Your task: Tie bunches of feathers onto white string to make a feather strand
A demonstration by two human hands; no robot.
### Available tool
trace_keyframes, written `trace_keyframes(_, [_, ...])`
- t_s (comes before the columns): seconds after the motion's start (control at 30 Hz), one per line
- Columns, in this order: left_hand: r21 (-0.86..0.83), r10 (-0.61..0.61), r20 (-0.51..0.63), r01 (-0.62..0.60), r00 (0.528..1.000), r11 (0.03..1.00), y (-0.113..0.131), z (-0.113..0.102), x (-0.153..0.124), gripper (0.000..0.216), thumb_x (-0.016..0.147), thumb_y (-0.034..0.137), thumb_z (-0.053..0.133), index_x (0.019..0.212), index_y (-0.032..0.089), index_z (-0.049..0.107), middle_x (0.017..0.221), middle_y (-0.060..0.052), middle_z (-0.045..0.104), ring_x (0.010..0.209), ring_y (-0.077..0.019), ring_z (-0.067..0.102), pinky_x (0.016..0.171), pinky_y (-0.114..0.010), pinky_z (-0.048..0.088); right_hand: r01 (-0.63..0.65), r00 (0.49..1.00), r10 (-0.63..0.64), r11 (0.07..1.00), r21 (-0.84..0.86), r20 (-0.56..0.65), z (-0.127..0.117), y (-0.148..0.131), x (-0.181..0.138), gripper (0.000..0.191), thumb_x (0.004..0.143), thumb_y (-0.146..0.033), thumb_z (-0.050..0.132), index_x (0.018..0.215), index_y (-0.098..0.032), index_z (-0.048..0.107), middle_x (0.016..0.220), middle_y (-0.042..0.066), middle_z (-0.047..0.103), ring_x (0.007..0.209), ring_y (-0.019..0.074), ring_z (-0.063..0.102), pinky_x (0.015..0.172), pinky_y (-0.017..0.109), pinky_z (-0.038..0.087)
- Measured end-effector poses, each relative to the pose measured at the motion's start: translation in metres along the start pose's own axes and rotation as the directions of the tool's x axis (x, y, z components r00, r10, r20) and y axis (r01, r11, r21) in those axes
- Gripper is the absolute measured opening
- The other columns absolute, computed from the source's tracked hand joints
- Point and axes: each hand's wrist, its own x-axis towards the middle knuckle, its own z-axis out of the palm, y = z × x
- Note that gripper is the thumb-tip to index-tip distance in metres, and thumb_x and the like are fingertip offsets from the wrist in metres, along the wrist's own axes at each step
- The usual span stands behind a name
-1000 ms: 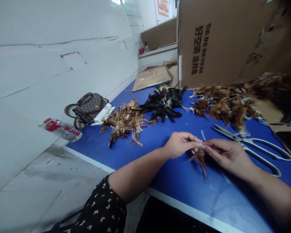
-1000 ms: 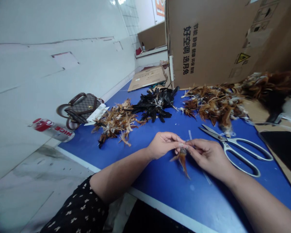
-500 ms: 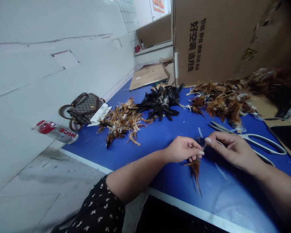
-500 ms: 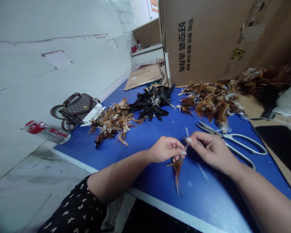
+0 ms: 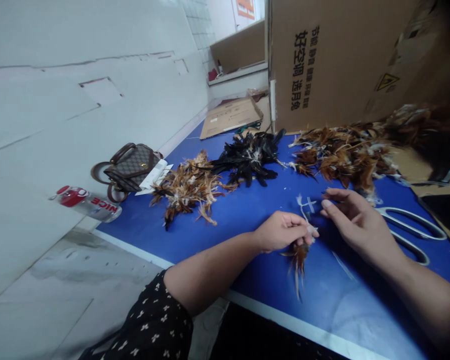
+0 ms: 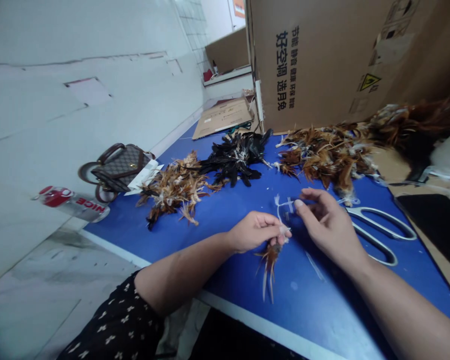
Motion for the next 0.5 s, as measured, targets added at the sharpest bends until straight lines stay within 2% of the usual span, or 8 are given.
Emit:
trace_keyframes(0.07, [-0.064,0.009,-0.015,-0.01,1.0,0.998,0.0,-0.001,0.003,0.046,0.079,0.051,0.097,0.094,0.009,0.084,0.081,-0.007,0.077,0.065,-0.0088,0.062,0.063,-0.023,0.048,0.083,0.994,-0.091,0.988,-0.126,-0.061,-0.005,0.002,0.002,0.048,0.097,-0.071,0.076,0.113,-0.025,0.076,0.095,0.008,0.078,0.081,0.0241,0.07,0.069,0.037,0.053])
trace_keyframes(0.13, [-0.107,0.011,-0.021,-0.013,1.0,0.994,-0.002,-0.002,0.005,0.048,0.076,0.051,0.098,0.094,0.009,0.083,0.081,-0.007,0.077,0.064,-0.0092,0.063,0.062,-0.023,0.049,0.204,0.979,-0.199,0.962,-0.18,0.049,-0.009,-0.001,0.002,0.04,0.103,-0.066,0.072,0.094,-0.026,0.076,0.094,0.008,0.077,0.084,0.0249,0.069,0.076,0.039,0.054])
trace_keyframes(0.2, [-0.135,0.009,-0.027,-0.013,1.0,0.991,-0.003,-0.003,0.006,0.048,0.073,0.051,0.099,0.09,0.009,0.081,0.08,-0.007,0.077,0.063,-0.0098,0.064,0.061,-0.024,0.05,0.301,0.939,-0.271,0.945,-0.129,0.21,-0.01,-0.006,0.001,0.04,0.104,-0.064,0.072,0.089,-0.027,0.077,0.092,0.008,0.078,0.086,0.0256,0.071,0.083,0.041,0.057])
trace_keyframes(0.3, [-0.155,0.003,-0.042,-0.009,0.999,0.988,-0.004,-0.004,0.006,0.047,0.071,0.05,0.099,0.084,0.011,0.077,0.081,-0.008,0.078,0.063,-0.0104,0.064,0.062,-0.026,0.054,0.328,0.894,-0.288,0.942,-0.065,0.343,-0.006,-0.012,-0.003,0.037,0.102,-0.065,0.074,0.096,-0.03,0.083,0.093,0.008,0.08,0.085,0.0265,0.074,0.081,0.041,0.061])
trace_keyframes(0.5, [-0.158,0.019,-0.027,-0.023,0.999,0.987,-0.006,-0.005,0.008,0.054,0.071,0.057,0.101,0.085,0.01,0.078,0.084,-0.009,0.08,0.066,-0.0112,0.068,0.064,-0.027,0.058,0.331,0.887,-0.276,0.939,-0.094,0.37,-0.002,-0.012,-0.005,0.045,0.108,-0.064,0.066,0.084,-0.028,0.079,0.084,0.007,0.078,0.076,0.0234,0.072,0.075,0.039,0.06])
